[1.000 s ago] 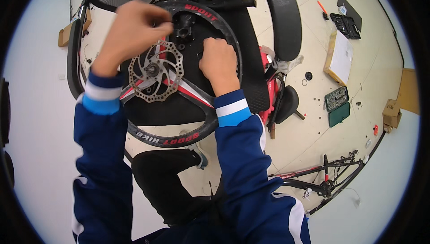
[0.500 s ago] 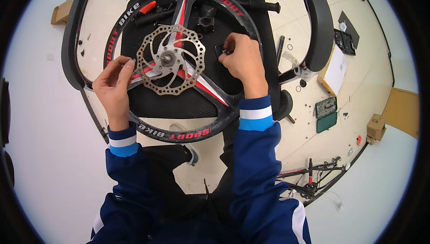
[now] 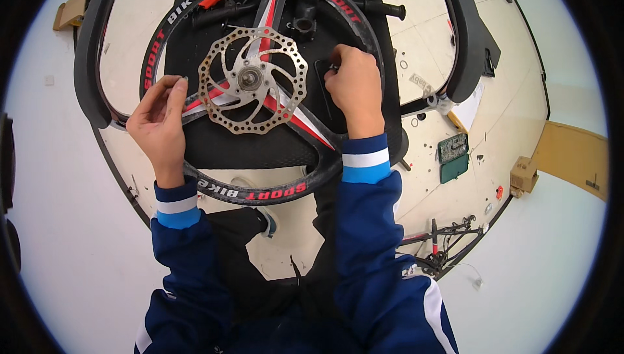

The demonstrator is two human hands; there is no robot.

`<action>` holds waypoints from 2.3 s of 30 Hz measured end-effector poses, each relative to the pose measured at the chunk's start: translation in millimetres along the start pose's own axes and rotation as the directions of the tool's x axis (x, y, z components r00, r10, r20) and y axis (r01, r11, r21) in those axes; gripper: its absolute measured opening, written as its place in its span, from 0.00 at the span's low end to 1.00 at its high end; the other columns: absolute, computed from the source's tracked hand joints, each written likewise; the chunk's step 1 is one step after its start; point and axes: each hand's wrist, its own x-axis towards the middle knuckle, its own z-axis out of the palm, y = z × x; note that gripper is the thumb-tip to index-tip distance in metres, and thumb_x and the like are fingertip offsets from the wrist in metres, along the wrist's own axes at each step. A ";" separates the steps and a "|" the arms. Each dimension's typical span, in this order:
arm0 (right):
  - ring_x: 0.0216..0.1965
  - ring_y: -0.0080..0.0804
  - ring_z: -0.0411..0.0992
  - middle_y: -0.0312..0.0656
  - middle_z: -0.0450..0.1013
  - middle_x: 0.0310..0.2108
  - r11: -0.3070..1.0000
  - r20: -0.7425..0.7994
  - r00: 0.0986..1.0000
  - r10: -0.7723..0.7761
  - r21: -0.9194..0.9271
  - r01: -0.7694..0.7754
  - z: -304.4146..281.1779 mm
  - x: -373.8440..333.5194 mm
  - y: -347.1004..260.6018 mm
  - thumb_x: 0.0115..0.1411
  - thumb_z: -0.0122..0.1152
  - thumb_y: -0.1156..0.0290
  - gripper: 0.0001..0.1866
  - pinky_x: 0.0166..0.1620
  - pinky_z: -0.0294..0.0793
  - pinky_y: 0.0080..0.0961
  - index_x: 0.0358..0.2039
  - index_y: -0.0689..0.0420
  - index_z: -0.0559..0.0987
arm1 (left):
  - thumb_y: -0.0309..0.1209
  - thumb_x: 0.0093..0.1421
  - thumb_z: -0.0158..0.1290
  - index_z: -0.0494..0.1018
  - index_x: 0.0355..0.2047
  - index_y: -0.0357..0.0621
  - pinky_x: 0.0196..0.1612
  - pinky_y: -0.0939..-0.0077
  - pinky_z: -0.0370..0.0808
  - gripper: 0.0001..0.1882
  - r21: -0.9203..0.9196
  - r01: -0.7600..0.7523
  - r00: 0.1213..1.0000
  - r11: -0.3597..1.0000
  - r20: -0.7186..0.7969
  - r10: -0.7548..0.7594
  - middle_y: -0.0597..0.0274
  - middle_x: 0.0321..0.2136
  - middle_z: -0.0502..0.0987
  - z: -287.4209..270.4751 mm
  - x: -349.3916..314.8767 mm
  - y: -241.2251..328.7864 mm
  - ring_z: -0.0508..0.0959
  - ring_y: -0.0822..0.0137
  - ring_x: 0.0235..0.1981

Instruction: The person uses an Allen key to tighten bolts on a bicycle brake disc rotor mounted on a wheel rim. They repeatedly rotate the disc and tighten each bolt in sequence.

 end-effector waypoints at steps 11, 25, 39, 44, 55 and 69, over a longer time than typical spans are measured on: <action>0.37 0.48 0.81 0.49 0.82 0.32 0.999 0.004 0.999 0.032 -0.025 -0.032 -11.4 -7.3 -6.6 0.50 0.67 0.74 0.09 0.43 0.80 0.36 0.34 0.59 0.86 | 0.19 0.57 0.63 0.81 0.37 0.30 0.35 0.86 0.77 0.07 -0.049 -0.119 0.990 0.992 0.068 0.122 0.60 0.29 0.82 2.9 -0.4 4.3 0.80 0.76 0.29; 0.28 0.46 0.82 0.56 0.80 0.26 0.992 0.201 0.973 0.110 -0.083 -0.095 -0.2 -13.6 -7.7 0.49 0.71 0.72 0.10 0.37 0.80 0.32 0.28 0.67 0.84 | 0.18 0.59 0.62 0.81 0.40 0.29 0.42 0.81 0.80 0.09 -0.092 0.059 0.989 0.994 0.142 -0.046 0.54 0.36 0.82 12.8 -5.7 8.2 0.82 0.71 0.36; 0.25 0.35 0.80 0.52 0.79 0.29 0.342 0.040 0.997 0.060 0.938 -0.058 -20.7 -13.8 -45.0 0.67 0.59 0.70 0.11 0.29 0.81 0.26 0.43 0.65 0.76 | 0.21 0.55 0.65 0.83 0.36 0.35 0.33 0.82 0.76 0.08 0.099 -0.199 0.945 0.975 0.282 0.164 0.59 0.30 0.82 20.6 -7.0 7.5 0.79 0.74 0.27; 0.25 0.35 0.80 0.53 0.79 0.29 0.378 0.079 0.994 0.081 0.920 -0.104 -15.0 -14.0 -54.3 0.66 0.59 0.71 0.10 0.29 0.81 0.26 0.43 0.65 0.76 | 0.20 0.53 0.66 0.83 0.38 0.37 0.34 0.79 0.77 0.10 0.254 -0.342 0.875 0.905 0.438 0.208 0.56 0.31 0.81 14.3 -9.6 7.0 0.81 0.68 0.29; 0.24 0.32 0.80 0.49 0.80 0.28 0.414 0.058 0.997 0.051 0.907 -0.074 -11.8 -14.7 -61.2 0.65 0.59 0.72 0.09 0.28 0.81 0.24 0.39 0.66 0.77 | 0.18 0.52 0.64 0.84 0.35 0.37 0.35 0.76 0.79 0.09 0.259 -0.385 0.877 0.886 0.402 0.263 0.55 0.33 0.83 24.5 -12.3 1.6 0.83 0.63 0.31; 0.25 0.23 0.79 0.42 0.80 0.28 0.446 -0.007 0.988 -0.153 0.892 0.076 -13.5 -25.1 -78.0 0.65 0.62 0.75 0.07 0.29 0.77 0.17 0.39 0.65 0.78 | 0.19 0.52 0.64 0.81 0.41 0.38 0.31 0.82 0.75 0.14 0.253 -0.236 0.915 0.938 0.384 0.127 0.57 0.30 0.84 26.8 -13.0 7.6 0.78 0.72 0.26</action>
